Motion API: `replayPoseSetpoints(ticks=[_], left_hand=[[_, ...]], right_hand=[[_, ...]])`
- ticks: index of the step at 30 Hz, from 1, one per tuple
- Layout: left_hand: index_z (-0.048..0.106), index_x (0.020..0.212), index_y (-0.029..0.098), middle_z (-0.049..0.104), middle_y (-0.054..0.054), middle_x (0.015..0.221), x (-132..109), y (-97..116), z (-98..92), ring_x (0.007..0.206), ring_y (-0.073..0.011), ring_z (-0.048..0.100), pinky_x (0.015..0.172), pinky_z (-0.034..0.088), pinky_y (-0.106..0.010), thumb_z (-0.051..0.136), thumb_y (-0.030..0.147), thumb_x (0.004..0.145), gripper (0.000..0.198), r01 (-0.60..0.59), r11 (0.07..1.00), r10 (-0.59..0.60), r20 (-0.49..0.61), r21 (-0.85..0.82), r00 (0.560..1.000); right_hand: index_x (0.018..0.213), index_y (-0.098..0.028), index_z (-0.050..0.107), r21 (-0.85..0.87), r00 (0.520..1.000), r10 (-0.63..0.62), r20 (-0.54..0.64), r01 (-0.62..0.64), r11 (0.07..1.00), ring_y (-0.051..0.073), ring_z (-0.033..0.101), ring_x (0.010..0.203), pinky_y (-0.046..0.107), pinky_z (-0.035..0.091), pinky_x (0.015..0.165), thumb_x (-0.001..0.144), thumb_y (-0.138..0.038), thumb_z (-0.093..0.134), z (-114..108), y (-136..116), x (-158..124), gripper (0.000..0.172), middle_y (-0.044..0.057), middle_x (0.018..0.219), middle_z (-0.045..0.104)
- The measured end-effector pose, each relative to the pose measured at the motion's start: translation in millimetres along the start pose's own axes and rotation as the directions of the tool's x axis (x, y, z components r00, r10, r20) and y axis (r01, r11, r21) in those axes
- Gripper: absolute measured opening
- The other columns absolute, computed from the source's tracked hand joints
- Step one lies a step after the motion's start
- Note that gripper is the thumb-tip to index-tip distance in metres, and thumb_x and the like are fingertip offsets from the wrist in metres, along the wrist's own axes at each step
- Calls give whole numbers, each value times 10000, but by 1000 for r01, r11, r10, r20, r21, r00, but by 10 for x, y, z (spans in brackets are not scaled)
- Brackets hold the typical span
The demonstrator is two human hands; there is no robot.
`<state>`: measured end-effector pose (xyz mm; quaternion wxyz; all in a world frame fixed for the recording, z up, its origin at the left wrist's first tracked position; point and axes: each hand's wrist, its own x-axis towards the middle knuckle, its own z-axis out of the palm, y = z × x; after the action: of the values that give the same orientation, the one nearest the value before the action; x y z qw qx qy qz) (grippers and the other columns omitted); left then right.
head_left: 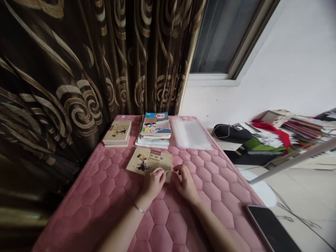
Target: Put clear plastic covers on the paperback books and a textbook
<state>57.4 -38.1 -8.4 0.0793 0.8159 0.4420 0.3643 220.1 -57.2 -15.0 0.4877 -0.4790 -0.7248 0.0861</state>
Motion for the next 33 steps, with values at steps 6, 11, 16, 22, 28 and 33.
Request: replayPoseSetpoints(ticks=[6, 11, 16, 22, 28, 33], left_hand=[[654, 814, 189, 686, -49, 839, 13, -6, 2, 757, -149, 644, 691, 501, -243, 456, 165, 920, 227, -14, 1000, 14, -6, -18, 1000], [645, 794, 183, 679, -46, 819, 18, -7, 19, 760, -155, 639, 699, 489, -246, 466, 171, 919, 219, -6, 1000, 6, 5, -21, 1000], [641, 755, 181, 669, -37, 776, 28, -7, 24, 721, -146, 623, 680, 477, -239, 454, 185, 927, 254, 3, 1000, -3, 15, -13, 1000], [653, 830, 186, 686, -50, 873, 2, -36, 22, 791, -167, 634, 731, 493, -269, 506, 189, 892, 160, -20, 1000, 20, 13, -24, 1000], [656, 806, 190, 685, -45, 846, 5, -23, 17, 772, -156, 640, 712, 501, -254, 478, 122, 878, 204, -14, 999, 14, 4, -32, 1000], [659, 796, 184, 683, -52, 848, 2, -24, 18, 779, -162, 640, 717, 501, -263, 491, 123, 877, 196, -23, 999, 23, 15, -29, 1000]], right_hand=[[921, -236, 649, 16, 994, 74, 80, -75, 997, 224, 532, 820, 372, 471, 715, 921, -271, 496, 15, -30, 72, 157, 66, 858, 603], [839, -226, 659, 17, 994, 94, 64, -95, 995, 217, 534, 763, 357, 458, 681, 928, -298, 480, 45, -30, 88, 213, 58, 786, 621], [843, -220, 669, -28, 992, 94, 86, -92, 995, 213, 529, 758, 356, 438, 694, 935, -309, 465, 45, -11, 71, 241, 59, 787, 637], [831, -219, 665, -21, 990, 109, 90, -108, 994, 215, 530, 757, 357, 434, 695, 931, -331, 467, 49, 6, 68, 248, 63, 785, 641], [847, -222, 646, 26, 991, 103, 89, -105, 994, 211, 549, 781, 353, 436, 713, 924, -361, 484, 59, 12, 63, 228, 66, 820, 645], [786, -218, 645, -13, 990, 122, 76, -121, 993, 206, 539, 737, 342, 424, 684, 926, -364, 473, 80, 10, 72, 266, 58, 744, 641]])
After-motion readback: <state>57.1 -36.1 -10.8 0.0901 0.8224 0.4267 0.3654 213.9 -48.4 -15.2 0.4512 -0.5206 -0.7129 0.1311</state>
